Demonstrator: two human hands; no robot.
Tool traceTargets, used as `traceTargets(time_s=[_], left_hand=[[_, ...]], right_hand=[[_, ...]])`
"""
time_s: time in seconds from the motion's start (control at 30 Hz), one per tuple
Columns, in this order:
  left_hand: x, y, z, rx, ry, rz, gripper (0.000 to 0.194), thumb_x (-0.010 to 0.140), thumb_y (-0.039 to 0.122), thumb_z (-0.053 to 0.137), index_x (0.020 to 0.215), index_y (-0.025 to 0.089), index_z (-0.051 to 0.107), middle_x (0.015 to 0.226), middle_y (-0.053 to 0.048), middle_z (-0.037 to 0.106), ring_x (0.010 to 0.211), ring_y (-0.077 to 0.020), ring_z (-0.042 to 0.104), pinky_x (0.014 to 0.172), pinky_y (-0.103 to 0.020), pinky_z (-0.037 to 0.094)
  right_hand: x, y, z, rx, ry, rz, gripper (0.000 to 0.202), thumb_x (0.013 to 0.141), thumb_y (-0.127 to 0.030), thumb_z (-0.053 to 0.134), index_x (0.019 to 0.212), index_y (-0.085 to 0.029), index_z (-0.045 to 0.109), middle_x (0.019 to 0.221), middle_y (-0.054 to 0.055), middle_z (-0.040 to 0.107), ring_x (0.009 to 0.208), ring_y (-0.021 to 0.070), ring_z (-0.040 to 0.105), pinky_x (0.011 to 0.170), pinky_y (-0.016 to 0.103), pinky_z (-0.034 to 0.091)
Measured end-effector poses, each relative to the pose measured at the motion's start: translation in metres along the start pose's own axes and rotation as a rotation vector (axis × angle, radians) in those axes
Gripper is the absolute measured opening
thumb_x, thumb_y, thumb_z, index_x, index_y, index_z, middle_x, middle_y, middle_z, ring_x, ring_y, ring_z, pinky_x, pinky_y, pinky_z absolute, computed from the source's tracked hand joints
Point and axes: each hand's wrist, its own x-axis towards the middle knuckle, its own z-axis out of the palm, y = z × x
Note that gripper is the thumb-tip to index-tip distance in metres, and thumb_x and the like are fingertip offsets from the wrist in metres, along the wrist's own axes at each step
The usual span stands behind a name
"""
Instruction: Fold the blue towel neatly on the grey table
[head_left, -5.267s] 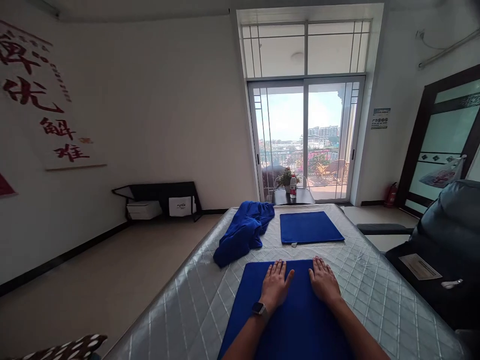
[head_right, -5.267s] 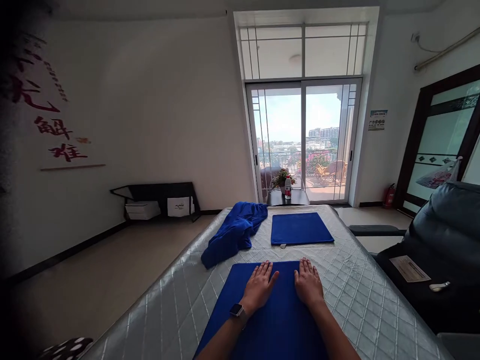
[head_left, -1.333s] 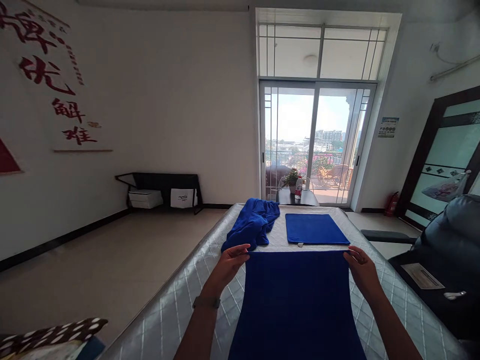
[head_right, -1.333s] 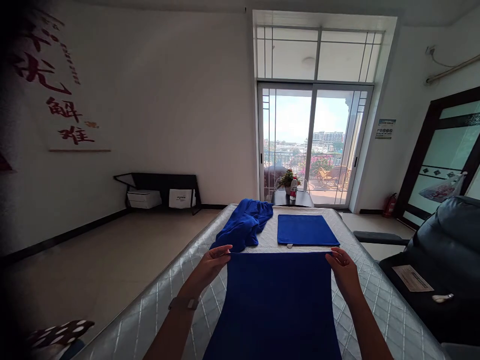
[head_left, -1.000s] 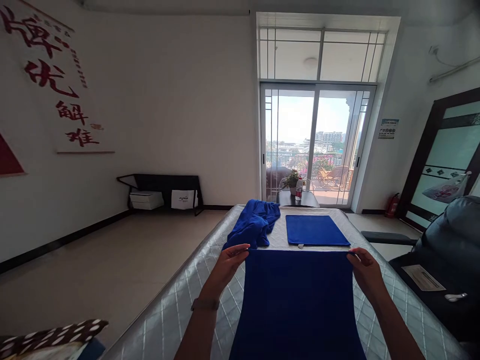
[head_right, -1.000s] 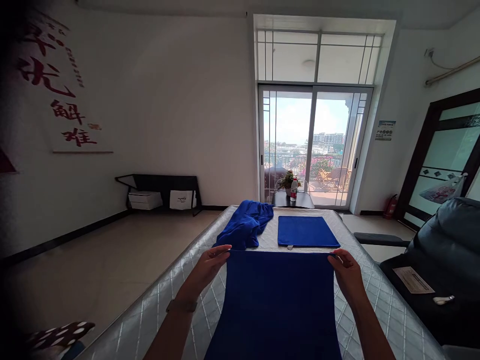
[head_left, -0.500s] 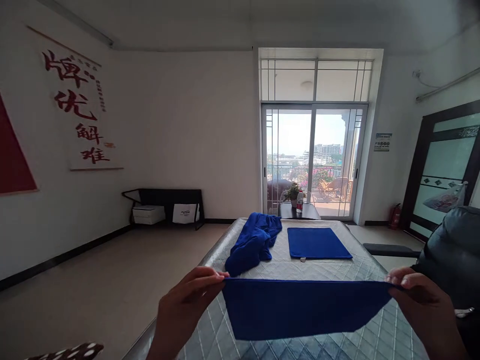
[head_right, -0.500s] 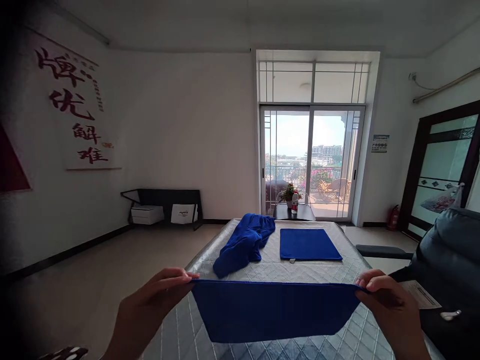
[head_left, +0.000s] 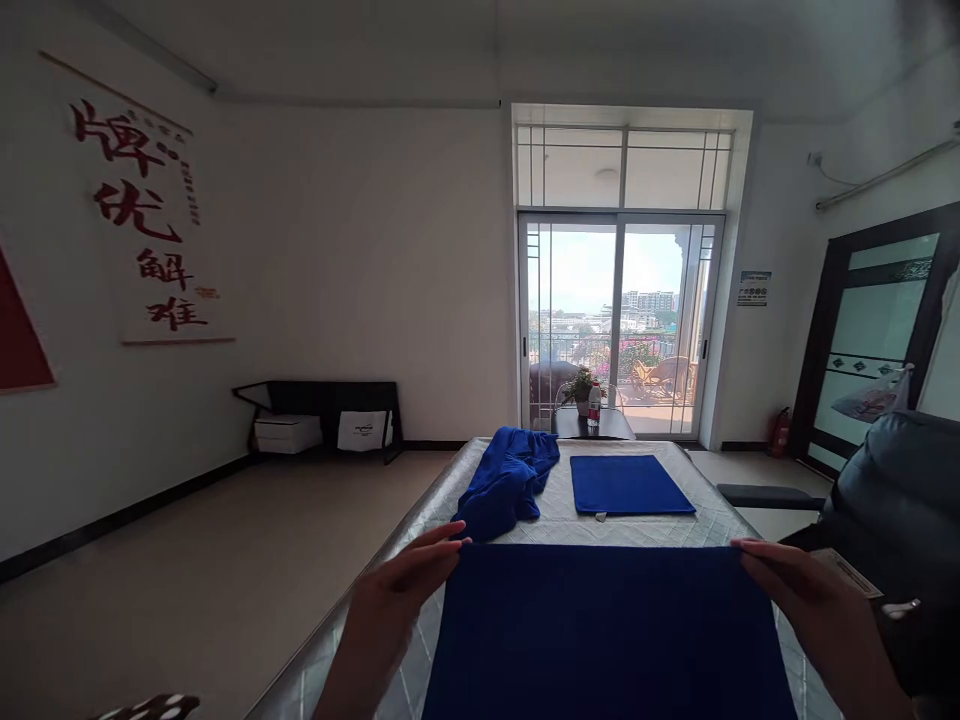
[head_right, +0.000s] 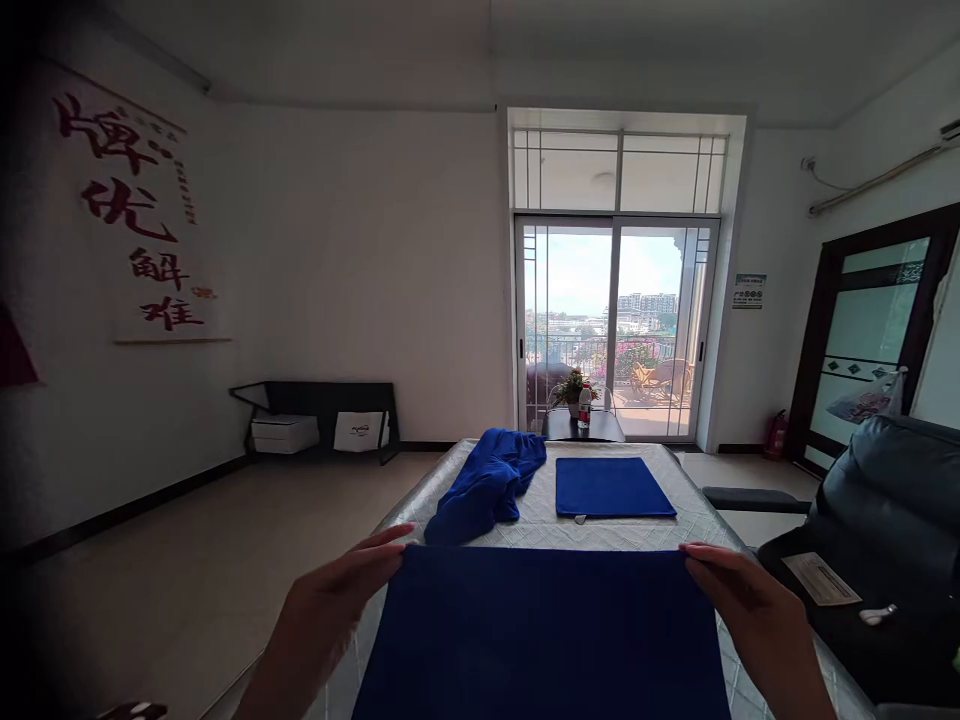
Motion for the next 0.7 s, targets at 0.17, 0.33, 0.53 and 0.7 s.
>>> traceTargets(time_s=[0.17,0.33,0.53,0.7], left_hand=[[0.012,-0.066,0.03,-0.001,-0.133,-0.268,0.036,0.061,0.05,0.086,0.086,0.024,0.082,0.1,-0.007,0.08,0.106,-0.0343,0.07,0.097,-0.046,0.055],[0.021,-0.141,0.051,0.074,-0.129,-0.354,0.042,0.054,0.05,0.086,0.083,0.02,0.081,0.092,-0.01,0.081,0.097,-0.0335,0.073,0.093,-0.044,0.055],[0.041,-0.197,0.072,0.188,-0.098,-0.378,0.034,0.053,0.043,0.084,0.075,0.017,0.08,0.082,-0.011,0.08,0.087,-0.0327,0.075,0.084,-0.041,0.058],[0.054,-0.228,0.088,0.298,-0.091,-0.355,0.023,0.064,0.032,0.076,0.08,0.016,0.08,0.084,-0.011,0.08,0.087,-0.0314,0.076,0.084,-0.04,0.059]], right_hand=[[0.019,0.053,0.038,0.059,-0.175,0.197,0.041,0.06,-0.058,0.083,0.086,-0.027,0.08,0.085,0.005,0.078,0.085,0.0287,0.073,0.073,0.035,0.059],[0.035,0.124,0.077,0.169,-0.229,0.194,0.043,0.055,-0.06,0.084,0.079,-0.024,0.077,0.083,0.006,0.078,0.085,0.0289,0.072,0.078,0.04,0.058],[0.056,0.185,0.112,-0.065,-0.288,0.176,0.04,0.069,-0.055,0.068,0.089,-0.022,0.075,0.093,0.007,0.079,0.094,0.0278,0.073,0.086,0.04,0.056],[0.069,0.213,0.132,-0.21,-0.286,0.169,0.033,0.074,-0.049,0.058,0.09,-0.024,0.073,0.094,0.007,0.079,0.098,0.0272,0.072,0.086,0.037,0.056]])
